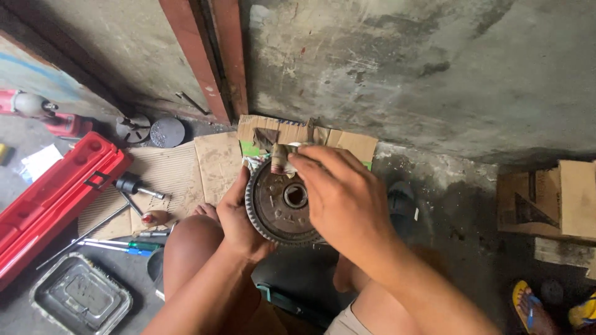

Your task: Cleaning a motorcycle flywheel using a cloth and cleaning fluid to remove grease and debris.

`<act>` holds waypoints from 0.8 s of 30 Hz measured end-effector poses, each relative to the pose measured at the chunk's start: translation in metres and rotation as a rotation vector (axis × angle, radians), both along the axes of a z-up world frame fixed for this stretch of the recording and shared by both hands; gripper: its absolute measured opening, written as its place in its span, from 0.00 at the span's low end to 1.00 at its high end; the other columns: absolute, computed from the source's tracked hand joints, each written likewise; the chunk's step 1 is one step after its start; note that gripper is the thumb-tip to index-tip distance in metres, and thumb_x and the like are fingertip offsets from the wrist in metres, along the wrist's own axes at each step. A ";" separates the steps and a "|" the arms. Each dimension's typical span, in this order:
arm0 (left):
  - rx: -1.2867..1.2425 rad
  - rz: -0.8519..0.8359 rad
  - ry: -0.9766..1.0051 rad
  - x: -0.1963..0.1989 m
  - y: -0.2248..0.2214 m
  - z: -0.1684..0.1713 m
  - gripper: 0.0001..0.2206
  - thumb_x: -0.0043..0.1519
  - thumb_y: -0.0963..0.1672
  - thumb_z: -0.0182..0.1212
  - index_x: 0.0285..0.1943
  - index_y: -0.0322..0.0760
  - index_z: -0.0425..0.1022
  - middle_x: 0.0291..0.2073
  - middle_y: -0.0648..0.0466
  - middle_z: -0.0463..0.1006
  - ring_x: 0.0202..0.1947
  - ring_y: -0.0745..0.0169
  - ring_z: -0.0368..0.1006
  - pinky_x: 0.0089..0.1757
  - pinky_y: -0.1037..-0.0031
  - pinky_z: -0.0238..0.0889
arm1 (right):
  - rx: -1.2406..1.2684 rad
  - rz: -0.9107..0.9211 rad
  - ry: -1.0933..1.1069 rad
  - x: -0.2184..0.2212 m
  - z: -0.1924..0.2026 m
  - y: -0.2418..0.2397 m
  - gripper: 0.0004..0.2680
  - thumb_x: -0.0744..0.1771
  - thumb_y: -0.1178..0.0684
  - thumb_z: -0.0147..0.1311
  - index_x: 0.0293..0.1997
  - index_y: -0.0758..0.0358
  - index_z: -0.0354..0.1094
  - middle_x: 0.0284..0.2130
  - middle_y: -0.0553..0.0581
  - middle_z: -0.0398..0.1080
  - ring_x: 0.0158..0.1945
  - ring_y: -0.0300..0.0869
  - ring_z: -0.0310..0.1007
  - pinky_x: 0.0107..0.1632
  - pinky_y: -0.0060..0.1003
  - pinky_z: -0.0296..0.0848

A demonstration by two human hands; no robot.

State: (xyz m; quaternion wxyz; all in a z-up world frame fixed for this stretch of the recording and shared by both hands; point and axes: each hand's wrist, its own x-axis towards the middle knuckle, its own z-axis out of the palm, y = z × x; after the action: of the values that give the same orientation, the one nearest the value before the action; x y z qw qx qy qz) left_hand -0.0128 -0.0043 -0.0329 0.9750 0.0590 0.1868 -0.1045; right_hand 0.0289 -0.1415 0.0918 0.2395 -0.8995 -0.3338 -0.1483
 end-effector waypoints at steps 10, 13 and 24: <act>-0.018 -0.009 -0.031 0.004 -0.007 0.000 0.21 0.69 0.53 0.49 0.54 0.31 0.73 0.45 0.46 0.79 0.43 0.56 0.75 0.46 0.67 0.68 | 0.117 0.192 0.129 -0.003 -0.004 0.003 0.03 0.64 0.61 0.61 0.38 0.68 0.77 0.42 0.57 0.73 0.48 0.48 0.71 0.55 0.42 0.70; -0.033 -0.041 -0.026 0.005 -0.007 0.008 0.21 0.70 0.54 0.48 0.57 0.35 0.74 0.47 0.47 0.79 0.44 0.56 0.75 0.46 0.64 0.69 | 0.090 0.115 0.117 0.013 -0.007 -0.007 0.02 0.63 0.60 0.63 0.36 0.64 0.79 0.41 0.53 0.70 0.44 0.46 0.68 0.49 0.39 0.69; -0.016 0.019 -0.094 0.005 -0.008 0.003 0.17 0.72 0.52 0.45 0.40 0.39 0.71 0.28 0.55 0.75 0.34 0.60 0.71 0.43 0.68 0.65 | -0.004 0.092 0.089 0.019 -0.022 -0.011 0.05 0.65 0.60 0.61 0.39 0.53 0.81 0.42 0.48 0.73 0.37 0.38 0.65 0.50 0.40 0.54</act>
State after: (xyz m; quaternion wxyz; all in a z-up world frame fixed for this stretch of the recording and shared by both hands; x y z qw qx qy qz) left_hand -0.0080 -0.0118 -0.0303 0.9841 0.0541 0.1407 -0.0937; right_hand 0.0475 -0.1529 0.0698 0.2589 -0.8895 -0.3641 -0.0962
